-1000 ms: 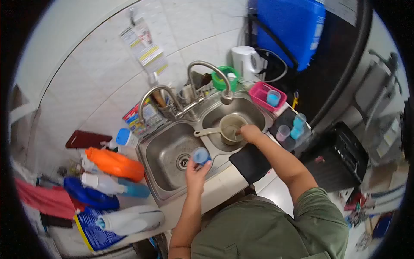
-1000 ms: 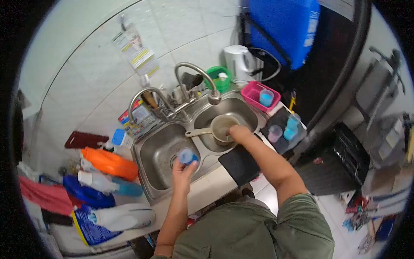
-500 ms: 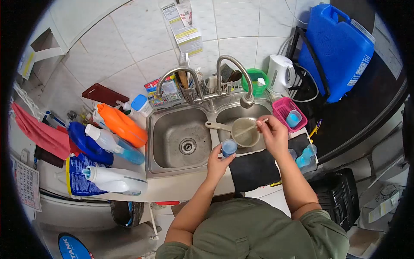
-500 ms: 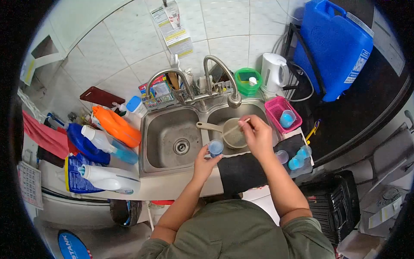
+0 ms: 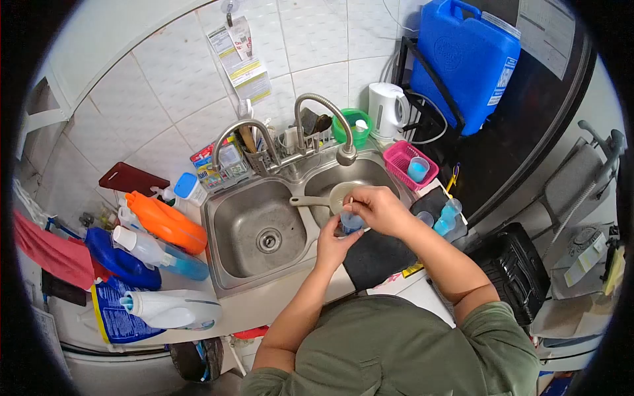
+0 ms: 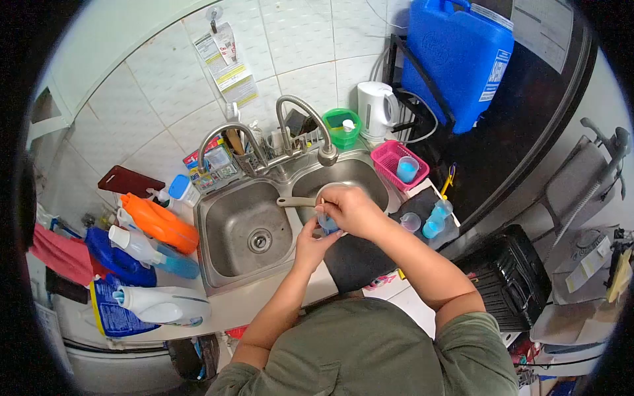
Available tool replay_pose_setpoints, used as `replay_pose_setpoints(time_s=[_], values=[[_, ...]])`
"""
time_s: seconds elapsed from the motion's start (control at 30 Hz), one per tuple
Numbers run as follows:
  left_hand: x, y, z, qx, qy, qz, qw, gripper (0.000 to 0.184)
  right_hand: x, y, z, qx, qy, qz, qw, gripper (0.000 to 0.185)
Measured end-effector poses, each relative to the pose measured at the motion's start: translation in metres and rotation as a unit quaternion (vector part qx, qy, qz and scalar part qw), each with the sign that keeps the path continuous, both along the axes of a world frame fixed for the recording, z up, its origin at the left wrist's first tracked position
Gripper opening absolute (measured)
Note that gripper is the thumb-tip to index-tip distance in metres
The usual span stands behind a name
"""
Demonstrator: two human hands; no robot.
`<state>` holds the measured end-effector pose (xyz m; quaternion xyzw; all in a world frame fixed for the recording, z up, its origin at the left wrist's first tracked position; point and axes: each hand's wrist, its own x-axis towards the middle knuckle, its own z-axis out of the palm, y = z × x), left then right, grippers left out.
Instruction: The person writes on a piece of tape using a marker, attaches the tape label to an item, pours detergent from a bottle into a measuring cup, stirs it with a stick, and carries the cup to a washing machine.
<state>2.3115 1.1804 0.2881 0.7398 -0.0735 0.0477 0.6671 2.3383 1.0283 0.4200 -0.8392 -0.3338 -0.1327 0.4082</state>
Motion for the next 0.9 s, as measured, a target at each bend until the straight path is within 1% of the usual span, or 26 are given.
replay_pose_setpoints(time_s=[0.07, 0.1, 0.13, 0.17, 0.27, 0.37, 0.47, 0.57, 0.67, 0.73, 0.77, 0.87, 0.9], values=[[0.009, 0.003, -0.012, 0.0, -0.031, 0.004, 1.0, 0.052, 0.0, 0.0, 0.006, -0.048, 0.011, -0.007, 0.999, 0.011], [0.012, 0.003, -0.018, -0.001, -0.045, 0.004, 0.999, 0.053, 0.001, 0.001, 0.006, -0.036, 0.002, -0.013, 0.999, 0.011], [0.013, 0.005, -0.024, -0.006, -0.028, -0.007, 1.0, 0.053, 0.002, 0.003, 0.004, -0.024, -0.007, -0.021, 0.999, 0.012], [0.014, 0.007, -0.018, -0.01, -0.013, -0.018, 1.0, 0.054, 0.002, 0.004, 0.005, -0.012, -0.017, -0.029, 0.999, 0.012], [0.019, 0.009, -0.011, -0.005, -0.001, -0.037, 0.999, 0.056, -0.005, 0.007, 0.016, -0.063, 0.036, -0.044, 0.996, 0.011], [0.02, 0.011, -0.003, -0.014, 0.003, -0.05, 0.999, 0.057, 0.001, 0.009, 0.01, -0.019, -0.024, -0.067, 0.997, 0.01], [0.026, 0.013, -0.004, -0.018, -0.006, -0.055, 0.998, 0.058, -0.004, 0.009, 0.018, -0.038, 0.064, -0.06, 0.995, 0.01], [0.028, 0.014, -0.008, -0.019, -0.003, -0.055, 0.998, 0.058, 0.005, 0.011, 0.011, -0.032, -0.05, -0.08, 0.995, 0.011], [0.031, 0.016, -0.006, 0.006, -0.015, -0.046, 0.999, 0.057, -0.003, 0.015, 0.023, -0.061, 0.078, -0.08, 0.992, 0.01], [0.032, 0.018, -0.006, 0.017, -0.019, -0.041, 0.999, 0.057, 0.01, 0.011, 0.008, -0.045, -0.017, -0.087, 0.995, 0.009], [0.033, 0.018, -0.006, 0.015, -0.016, -0.043, 0.999, 0.057, 0.012, 0.014, 0.009, -0.036, -0.064, -0.091, 0.993, 0.009], [0.036, 0.019, -0.008, 0.029, -0.018, -0.033, 0.999, 0.058, 0.002, 0.016, 0.023, -0.046, 0.089, -0.073, 0.992, 0.009], [0.037, 0.019, -0.008, 0.037, -0.019, -0.027, 0.999, 0.058, 0.006, 0.015, 0.019, -0.043, 0.042, -0.078, 0.995, 0.009]])
